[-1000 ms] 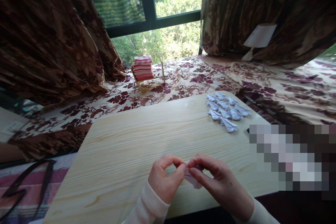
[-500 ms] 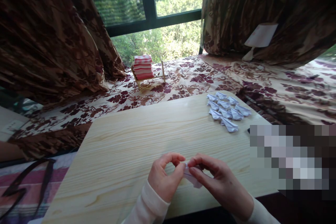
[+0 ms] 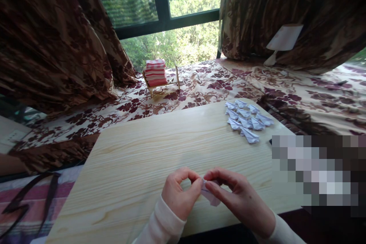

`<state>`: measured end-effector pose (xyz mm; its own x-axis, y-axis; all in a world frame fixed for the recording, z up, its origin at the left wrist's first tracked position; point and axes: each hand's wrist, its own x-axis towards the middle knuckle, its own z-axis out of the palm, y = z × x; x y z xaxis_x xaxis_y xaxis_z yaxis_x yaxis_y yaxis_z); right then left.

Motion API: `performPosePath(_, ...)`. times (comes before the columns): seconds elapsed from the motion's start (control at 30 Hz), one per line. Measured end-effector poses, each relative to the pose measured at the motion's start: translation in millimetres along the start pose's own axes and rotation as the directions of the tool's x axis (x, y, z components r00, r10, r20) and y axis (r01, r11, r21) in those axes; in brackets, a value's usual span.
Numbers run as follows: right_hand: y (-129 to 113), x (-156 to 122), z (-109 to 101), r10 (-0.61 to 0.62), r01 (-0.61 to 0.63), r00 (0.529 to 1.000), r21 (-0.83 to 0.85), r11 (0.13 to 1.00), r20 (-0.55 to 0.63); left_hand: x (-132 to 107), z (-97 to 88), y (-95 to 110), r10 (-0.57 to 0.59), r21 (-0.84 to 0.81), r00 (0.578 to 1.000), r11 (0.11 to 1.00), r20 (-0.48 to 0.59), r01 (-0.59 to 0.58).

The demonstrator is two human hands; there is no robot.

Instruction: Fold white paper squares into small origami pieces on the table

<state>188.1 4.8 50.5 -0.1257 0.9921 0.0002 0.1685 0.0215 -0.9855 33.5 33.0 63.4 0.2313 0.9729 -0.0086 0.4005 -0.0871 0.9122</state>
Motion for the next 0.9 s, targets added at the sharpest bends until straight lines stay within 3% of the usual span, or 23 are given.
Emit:
performPosePath(0.23, -5.0, -0.8, 0.0, -0.021, 0.025, 0.999, -0.088, 0.996, 0.047, -0.9, -0.2, 7.0, 0.106, 0.051, 0.993, 0.993, 0.051, -0.108)
performPosePath(0.33, -1.7, -2.0, -0.8, -0.021, 0.024, 0.999, -0.096, 0.995, 0.025, -0.4, 2.7, 5.1, 0.098, 0.034, 0.994, 0.994, 0.050, -0.100)
performPosePath(0.43, 2.7, -1.6, -2.1, 0.017, -0.018, 0.999, -0.028, 0.999, -0.050, -0.6, 3.5, 2.1, 0.067, -0.021, 0.996, 0.998, 0.053, -0.066)
performPosePath(0.57, 7.0, 2.3, -0.9, 0.119, -0.088, 0.981, 0.201, 0.976, -0.151, -2.9, 2.4, -1.1, -0.060, -0.129, 0.998, 0.990, -0.036, 0.055)
performPosePath(0.67, 8.4, 4.6, 1.9, 0.166, -0.099, 0.965, 0.307, 0.947, -0.201, -4.0, 3.4, -3.4, -0.079, -0.096, 0.997, 0.992, -0.006, 0.078)
performPosePath(0.9, 12.0, 1.0, -4.0, 0.151, -0.117, 0.982, 0.260, 0.959, -0.117, 1.2, 6.3, -0.3, -0.038, -0.074, 0.999, 0.997, -0.021, 0.037)
